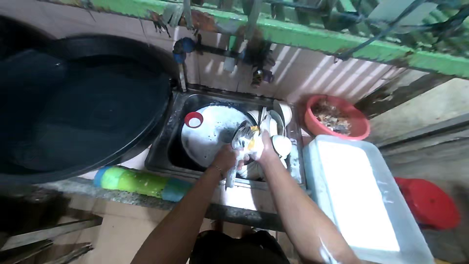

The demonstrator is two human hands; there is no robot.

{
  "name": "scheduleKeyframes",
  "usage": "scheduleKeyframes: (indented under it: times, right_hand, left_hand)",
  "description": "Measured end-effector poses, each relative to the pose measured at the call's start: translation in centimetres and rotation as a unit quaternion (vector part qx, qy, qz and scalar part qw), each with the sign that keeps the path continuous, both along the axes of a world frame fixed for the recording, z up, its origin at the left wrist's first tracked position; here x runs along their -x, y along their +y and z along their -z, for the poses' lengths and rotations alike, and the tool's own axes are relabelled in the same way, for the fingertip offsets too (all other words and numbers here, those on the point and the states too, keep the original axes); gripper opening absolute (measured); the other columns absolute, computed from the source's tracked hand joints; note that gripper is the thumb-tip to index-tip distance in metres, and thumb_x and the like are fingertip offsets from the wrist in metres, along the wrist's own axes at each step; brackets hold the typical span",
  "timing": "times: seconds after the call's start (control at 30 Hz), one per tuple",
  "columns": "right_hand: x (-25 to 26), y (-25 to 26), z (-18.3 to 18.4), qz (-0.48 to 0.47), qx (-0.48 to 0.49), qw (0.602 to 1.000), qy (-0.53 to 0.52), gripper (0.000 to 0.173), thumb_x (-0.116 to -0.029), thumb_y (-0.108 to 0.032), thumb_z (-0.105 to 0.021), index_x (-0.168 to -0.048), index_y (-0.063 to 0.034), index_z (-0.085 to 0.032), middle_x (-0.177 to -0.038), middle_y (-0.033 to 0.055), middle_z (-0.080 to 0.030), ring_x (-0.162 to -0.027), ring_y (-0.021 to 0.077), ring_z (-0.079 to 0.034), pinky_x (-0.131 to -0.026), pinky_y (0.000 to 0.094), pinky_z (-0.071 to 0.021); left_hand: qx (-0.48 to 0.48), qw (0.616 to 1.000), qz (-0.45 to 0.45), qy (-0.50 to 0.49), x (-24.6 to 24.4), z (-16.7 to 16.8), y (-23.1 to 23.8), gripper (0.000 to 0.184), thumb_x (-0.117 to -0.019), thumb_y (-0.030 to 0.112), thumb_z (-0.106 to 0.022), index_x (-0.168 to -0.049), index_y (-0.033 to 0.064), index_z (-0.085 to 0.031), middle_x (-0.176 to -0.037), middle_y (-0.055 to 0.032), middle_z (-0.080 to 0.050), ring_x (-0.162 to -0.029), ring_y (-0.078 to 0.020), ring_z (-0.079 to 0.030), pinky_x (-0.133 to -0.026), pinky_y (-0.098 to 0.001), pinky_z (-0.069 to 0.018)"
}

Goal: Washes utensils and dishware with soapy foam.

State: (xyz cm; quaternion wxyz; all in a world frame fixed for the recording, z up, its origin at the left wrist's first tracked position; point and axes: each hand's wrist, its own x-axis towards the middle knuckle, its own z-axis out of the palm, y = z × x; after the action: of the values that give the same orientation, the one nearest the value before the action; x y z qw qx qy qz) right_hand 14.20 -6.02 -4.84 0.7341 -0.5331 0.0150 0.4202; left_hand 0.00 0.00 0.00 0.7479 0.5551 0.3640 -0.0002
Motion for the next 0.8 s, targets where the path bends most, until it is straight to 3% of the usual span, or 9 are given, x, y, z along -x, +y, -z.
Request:
scheduleKeyframes:
  times: [0.07,0.13,0.23,0.33,0.5,0.57,0.67,0.73,0.8]
  right_hand:
    - [1.4,-0.9,-1.4,-0.031,0.036,0.998,-0.040,0.048,-0.1077,-0.053,-0.035,-0.131,-0.0151,-0.053,-0.098,0.0061,-0.064,-0.080,0.0171,-0.064,-0.066,0.0390,-0.0562]
    - [1.9,-1.7,-2.3,-0.062,0.111,0.987,-0.101,0.035,-0.1064,-0.032,-0.054,-0.132,-0.0089,-0.057,-0.096,0.0093,-0.067,-0.076,0.0173,-0.065,-0.064,0.0372,-0.0574]
    - [1.6,-2.2,-3.4,-0.081,0.272,0.938,-0.198,0.040,-0.1032,-0.016,-0.058,-0.138,0.0021,-0.053,-0.119,0.0230,-0.064,-0.103,0.0305,-0.065,-0.091,0.0515,-0.0540]
    - [1.2,-1.7,-2.4,-0.004,0.298,0.926,-0.232,0.043,-0.1036,-0.019,-0.060,-0.138,0.0061,-0.054,-0.130,0.0285,-0.061,-0.119,0.0375,-0.061,-0.103,0.0568,-0.0483]
    - [1.7,-1.8,-0.8,-0.023,0.204,0.953,-0.224,0.036,-0.1017,-0.016,-0.061,-0.135,-0.0026,-0.058,-0.115,0.0169,-0.067,-0.101,0.0242,-0.066,-0.089,0.0465,-0.0560]
    - [1.4,-2.4,-1.4,0.001,0.198,0.958,-0.208,0.035,-0.1025,-0.014,-0.059,-0.135,-0.0015,-0.057,-0.117,0.0177,-0.066,-0.103,0.0247,-0.065,-0.090,0.0470,-0.0552]
    - [1.0,-2.9,-0.4,0.040,0.148,0.974,-0.169,0.029,-0.1074,-0.019,-0.047,-0.122,0.0018,-0.060,-0.099,0.0123,-0.064,-0.085,0.0183,-0.063,-0.076,0.0399,-0.0556]
    - [1.0,-3.2,0.5,0.013,0.068,0.990,-0.125,0.029,-0.1103,-0.023,-0.036,-0.106,-0.0067,-0.059,-0.078,0.0003,-0.061,-0.065,0.0075,-0.060,-0.060,0.0273,-0.0542]
    - [1.3,-2.9,1.1,0.015,-0.014,0.996,-0.086,0.034,-0.1116,-0.030,-0.030,-0.099,-0.0137,-0.057,-0.071,-0.0052,-0.059,-0.060,0.0027,-0.058,-0.055,0.0220,-0.0527]
  left_hand:
    - [-0.004,1.000,-0.020,0.018,-0.8,0.6,0.3,0.022,-0.1092,0.019,-0.049,-0.116,0.0003,-0.056,-0.077,-0.0081,-0.062,-0.055,-0.0133,-0.060,-0.052,-0.0264,-0.0541]
    - [0.004,0.999,-0.043,0.023,-1.3,1.1,0.3,0.021,-0.1070,0.018,-0.053,-0.118,-0.0002,-0.056,-0.077,-0.0087,-0.062,-0.054,-0.0136,-0.060,-0.050,-0.0264,-0.0535]
    - [0.044,0.998,-0.045,0.021,-1.3,1.1,-0.3,0.025,-0.1078,0.021,-0.053,-0.125,0.0024,-0.053,-0.079,-0.0080,-0.062,-0.054,-0.0132,-0.059,-0.049,-0.0256,-0.0513]
    - [0.059,0.996,-0.059,0.024,-1.4,0.8,-1.3,0.030,-0.1078,0.023,-0.052,-0.131,0.0033,-0.051,-0.086,-0.0089,-0.064,-0.053,-0.0118,-0.055,-0.048,-0.0248,-0.0482]
    - [0.011,0.996,-0.048,0.073,-2.5,0.9,-1.2,0.030,-0.1066,0.019,-0.052,-0.131,0.0017,-0.052,-0.084,-0.0076,-0.062,-0.051,-0.0099,-0.051,-0.047,-0.0241,-0.0453]
    - [0.083,0.995,-0.046,0.038,-1.8,0.7,-1.3,0.027,-0.1086,0.023,-0.051,-0.128,0.0039,-0.053,-0.082,-0.0063,-0.061,-0.050,-0.0091,-0.049,-0.045,-0.0230,-0.0441]
    - [0.283,0.956,-0.028,-0.073,-0.3,0.0,-1.1,0.033,-0.1123,0.034,-0.035,-0.102,0.0098,-0.055,-0.067,0.0022,-0.054,-0.042,-0.0032,-0.044,-0.040,-0.0177,-0.0428]
    - [0.326,0.939,-0.015,-0.106,0.1,-0.2,-1.2,0.033,-0.1125,0.034,-0.034,-0.110,0.0113,-0.058,-0.069,0.0042,-0.052,-0.044,-0.0021,-0.042,-0.041,-0.0162,-0.0414]
    - [0.274,0.959,-0.026,-0.075,-0.2,-0.5,-1.5,0.026,-0.1114,0.028,-0.041,-0.116,0.0112,-0.059,-0.072,0.0034,-0.052,-0.047,-0.0036,-0.043,-0.043,-0.0176,-0.0409]
